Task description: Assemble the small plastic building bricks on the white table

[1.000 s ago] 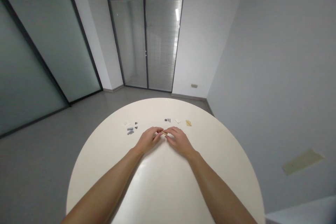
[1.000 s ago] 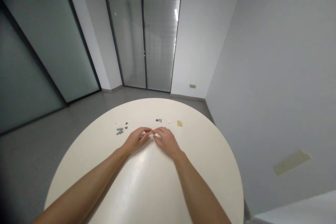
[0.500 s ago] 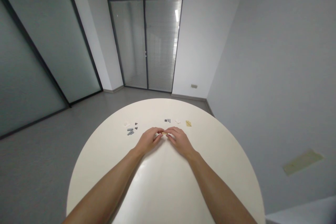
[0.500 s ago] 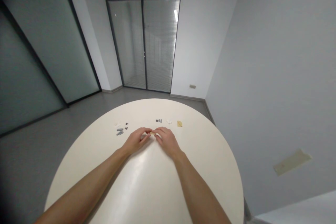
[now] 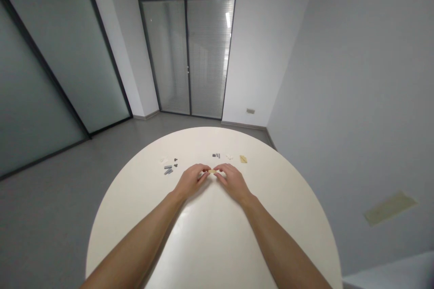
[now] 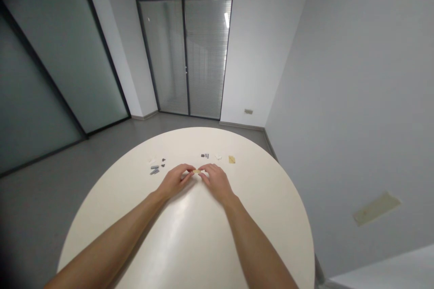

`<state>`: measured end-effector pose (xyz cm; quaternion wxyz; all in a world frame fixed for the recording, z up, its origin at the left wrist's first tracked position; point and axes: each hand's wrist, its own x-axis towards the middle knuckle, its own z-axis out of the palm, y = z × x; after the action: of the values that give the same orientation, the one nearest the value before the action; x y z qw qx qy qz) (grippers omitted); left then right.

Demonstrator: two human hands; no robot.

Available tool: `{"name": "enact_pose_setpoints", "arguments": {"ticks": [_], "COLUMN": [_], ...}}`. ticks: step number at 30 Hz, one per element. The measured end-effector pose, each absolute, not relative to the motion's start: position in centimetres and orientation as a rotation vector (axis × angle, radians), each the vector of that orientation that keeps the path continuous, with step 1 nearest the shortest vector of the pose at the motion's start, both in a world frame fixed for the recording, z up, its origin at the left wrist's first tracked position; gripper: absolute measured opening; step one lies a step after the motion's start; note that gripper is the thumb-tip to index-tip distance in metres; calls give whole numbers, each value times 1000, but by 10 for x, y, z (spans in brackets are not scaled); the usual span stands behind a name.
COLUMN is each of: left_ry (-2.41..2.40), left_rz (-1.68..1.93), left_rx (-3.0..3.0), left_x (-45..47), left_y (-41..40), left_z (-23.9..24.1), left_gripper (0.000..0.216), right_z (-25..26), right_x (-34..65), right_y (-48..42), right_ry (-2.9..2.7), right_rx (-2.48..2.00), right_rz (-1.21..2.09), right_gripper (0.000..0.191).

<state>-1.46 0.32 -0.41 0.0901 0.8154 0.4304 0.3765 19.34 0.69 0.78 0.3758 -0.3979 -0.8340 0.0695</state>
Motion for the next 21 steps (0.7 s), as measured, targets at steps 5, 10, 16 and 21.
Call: {"name": "enact_pose_setpoints", "arguments": {"ticks": [5, 10, 16, 21], "left_ry": [1274, 1277, 1278, 1285], "left_rz": [1123, 1087, 1046, 968], "left_rx": [2429, 2466, 2470, 2448], "left_x": [-14, -14, -14, -13], "left_y": [2, 2, 2, 3], "left_z": [-2, -1, -3, -2], "left_gripper": [17, 18, 17, 18], "right_z": [6, 3, 5, 7], "right_x": [194, 195, 195, 194], "right_y": [8, 10, 9, 6], "right_ry": [-2138, -2154, -2179, -2186], "right_rx": [-1028, -1020, -1017, -1021], "right_rz": [195, 228, 317, 371], "right_gripper": [14, 14, 12, 13]}}
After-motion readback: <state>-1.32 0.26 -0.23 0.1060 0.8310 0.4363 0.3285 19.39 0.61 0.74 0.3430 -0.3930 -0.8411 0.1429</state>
